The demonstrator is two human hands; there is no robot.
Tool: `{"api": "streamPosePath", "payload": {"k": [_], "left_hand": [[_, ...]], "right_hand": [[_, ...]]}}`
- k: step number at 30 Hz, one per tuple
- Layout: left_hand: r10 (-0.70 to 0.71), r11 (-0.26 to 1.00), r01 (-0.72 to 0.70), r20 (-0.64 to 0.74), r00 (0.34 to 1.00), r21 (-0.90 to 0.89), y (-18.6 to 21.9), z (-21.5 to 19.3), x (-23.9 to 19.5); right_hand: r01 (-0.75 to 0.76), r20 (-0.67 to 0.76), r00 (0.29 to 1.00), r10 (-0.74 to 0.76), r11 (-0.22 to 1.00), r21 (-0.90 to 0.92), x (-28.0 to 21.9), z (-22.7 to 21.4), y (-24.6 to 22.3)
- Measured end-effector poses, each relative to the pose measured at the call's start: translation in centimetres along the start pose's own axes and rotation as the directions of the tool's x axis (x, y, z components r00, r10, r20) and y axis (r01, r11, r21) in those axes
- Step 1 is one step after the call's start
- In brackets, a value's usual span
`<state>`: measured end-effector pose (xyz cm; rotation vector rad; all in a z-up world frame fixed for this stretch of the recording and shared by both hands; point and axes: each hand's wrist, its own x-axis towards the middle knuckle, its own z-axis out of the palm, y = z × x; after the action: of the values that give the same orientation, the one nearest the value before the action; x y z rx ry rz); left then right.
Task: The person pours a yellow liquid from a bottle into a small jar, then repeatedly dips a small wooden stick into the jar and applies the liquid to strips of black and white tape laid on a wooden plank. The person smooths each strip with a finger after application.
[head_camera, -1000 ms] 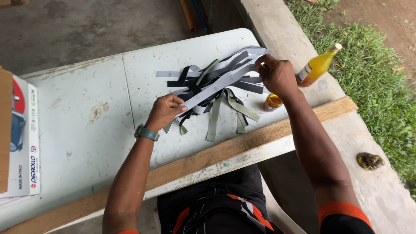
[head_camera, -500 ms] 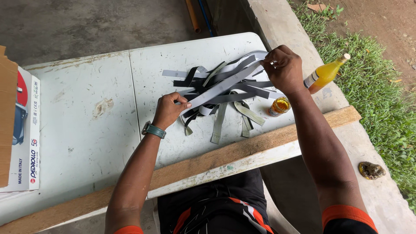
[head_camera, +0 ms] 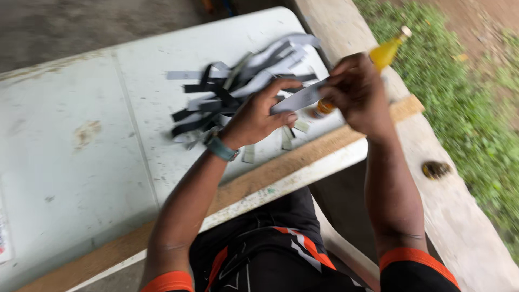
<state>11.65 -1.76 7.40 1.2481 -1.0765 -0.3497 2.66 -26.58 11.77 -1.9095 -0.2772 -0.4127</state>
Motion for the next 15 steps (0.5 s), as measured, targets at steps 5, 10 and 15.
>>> {"api": "streamPosePath", "payload": {"k": [5, 10, 15], "left_hand": [[-0.492, 0.859, 0.492, -0.040, 0.870, 0.140, 0.1, 1.3, -7.3], [-0.678, 0.660, 0.723, -0.254, 0.690, 0.204, -1.4, 2.7, -13.4], [-0.706, 0.594, 0.782, -0.344, 0.619, 0.188, -1.4, 4.0, -14.8]], "right_hand": [[-0.359, -0.257, 0.911, 0.323, 0.927, -0.106, -4.9, -7.1, 4.8], [-0.608, -0.325, 0.789, 0.522, 0.740, -0.287, -8.9, -9.7, 11.3], [-0.608, -0.375, 0.792, 0.481, 0.678, -0.413, -10.1, -11.4, 13.3]]}}
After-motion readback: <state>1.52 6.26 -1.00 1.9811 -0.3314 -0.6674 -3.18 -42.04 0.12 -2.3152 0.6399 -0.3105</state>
